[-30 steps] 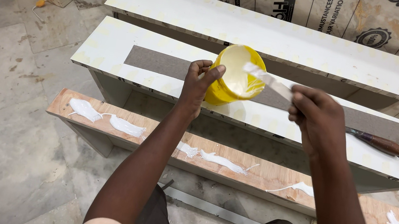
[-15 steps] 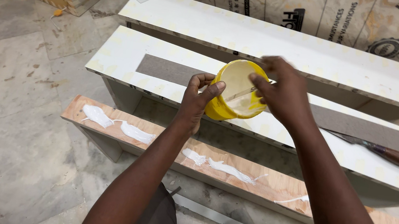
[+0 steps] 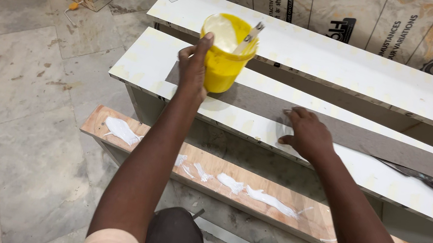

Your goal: The person applies white glue from a yellow container onto a wooden plank using a small white plastic scraper. They spread the glue along the length of the plank.

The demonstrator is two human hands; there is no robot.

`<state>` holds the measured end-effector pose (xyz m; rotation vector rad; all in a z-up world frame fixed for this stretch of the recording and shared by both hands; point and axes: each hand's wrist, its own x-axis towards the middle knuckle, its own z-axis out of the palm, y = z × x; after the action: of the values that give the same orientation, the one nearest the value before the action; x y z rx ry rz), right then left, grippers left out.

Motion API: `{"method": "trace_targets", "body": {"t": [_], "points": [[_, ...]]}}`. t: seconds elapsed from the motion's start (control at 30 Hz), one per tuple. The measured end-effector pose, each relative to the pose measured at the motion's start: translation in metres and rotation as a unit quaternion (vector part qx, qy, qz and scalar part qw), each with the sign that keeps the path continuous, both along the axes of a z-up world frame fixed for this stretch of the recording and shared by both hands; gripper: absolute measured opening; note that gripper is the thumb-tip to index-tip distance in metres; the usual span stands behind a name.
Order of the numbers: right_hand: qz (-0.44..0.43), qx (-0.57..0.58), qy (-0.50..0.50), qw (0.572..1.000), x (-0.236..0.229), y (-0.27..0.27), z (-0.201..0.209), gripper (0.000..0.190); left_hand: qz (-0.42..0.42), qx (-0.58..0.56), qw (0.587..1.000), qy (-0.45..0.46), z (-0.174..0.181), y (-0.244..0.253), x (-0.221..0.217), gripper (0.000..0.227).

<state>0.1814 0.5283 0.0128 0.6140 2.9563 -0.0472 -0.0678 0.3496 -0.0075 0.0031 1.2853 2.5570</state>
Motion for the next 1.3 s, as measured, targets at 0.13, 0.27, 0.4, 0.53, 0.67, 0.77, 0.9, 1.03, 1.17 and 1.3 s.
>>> {"method": "trace_targets", "body": {"t": [0.13, 0.27, 0.4, 0.53, 0.67, 0.77, 0.9, 1.03, 1.17, 1.3], "points": [[0.046, 0.043, 0.000, 0.998, -0.033, -0.011, -0.003, 0.104, -0.046, -0.051, 0.998, 0.013, 0.003, 0.037, -0.011, 0.095], [-0.008, 0.009, -0.109, 0.994, -0.049, -0.011, 0.005, 0.096, -0.086, -0.060, 0.994, 0.044, 0.003, 0.069, -0.011, 0.091], [-0.005, 0.001, -0.097, 0.995, -0.047, -0.011, 0.001, 0.091, -0.119, -0.067, 0.989, 0.061, -0.001, 0.088, -0.025, 0.089], [0.019, 0.011, -0.066, 0.998, -0.045, -0.010, -0.002, 0.088, -0.087, -0.046, 0.994, 0.052, -0.003, 0.111, -0.049, 0.088], [0.004, -0.002, -0.076, 0.997, -0.047, -0.008, -0.004, 0.088, -0.058, -0.024, 0.998, 0.027, -0.008, 0.141, -0.073, 0.090], [-0.006, -0.009, -0.080, 0.997, -0.047, -0.008, -0.005, 0.087, -0.048, -0.060, 0.997, -0.006, -0.009, 0.166, -0.083, 0.094], [-0.009, -0.015, -0.084, 0.996, -0.049, -0.009, -0.001, 0.090, -0.052, -0.117, 0.992, -0.021, -0.011, 0.186, -0.085, 0.098], [-0.017, -0.013, -0.124, 0.992, -0.056, -0.013, 0.006, 0.111, -0.076, -0.203, 0.976, 0.003, -0.020, 0.190, -0.082, 0.095], [0.066, 0.057, -0.170, 0.982, -0.080, -0.021, 0.020, 0.137, -0.092, -0.224, 0.969, 0.038, -0.027, 0.182, -0.082, 0.094], [0.128, 0.061, -0.265, 0.954, -0.110, -0.030, 0.023, 0.153, -0.096, -0.375, 0.908, 0.159, -0.052, 0.151, -0.110, 0.083]]}}
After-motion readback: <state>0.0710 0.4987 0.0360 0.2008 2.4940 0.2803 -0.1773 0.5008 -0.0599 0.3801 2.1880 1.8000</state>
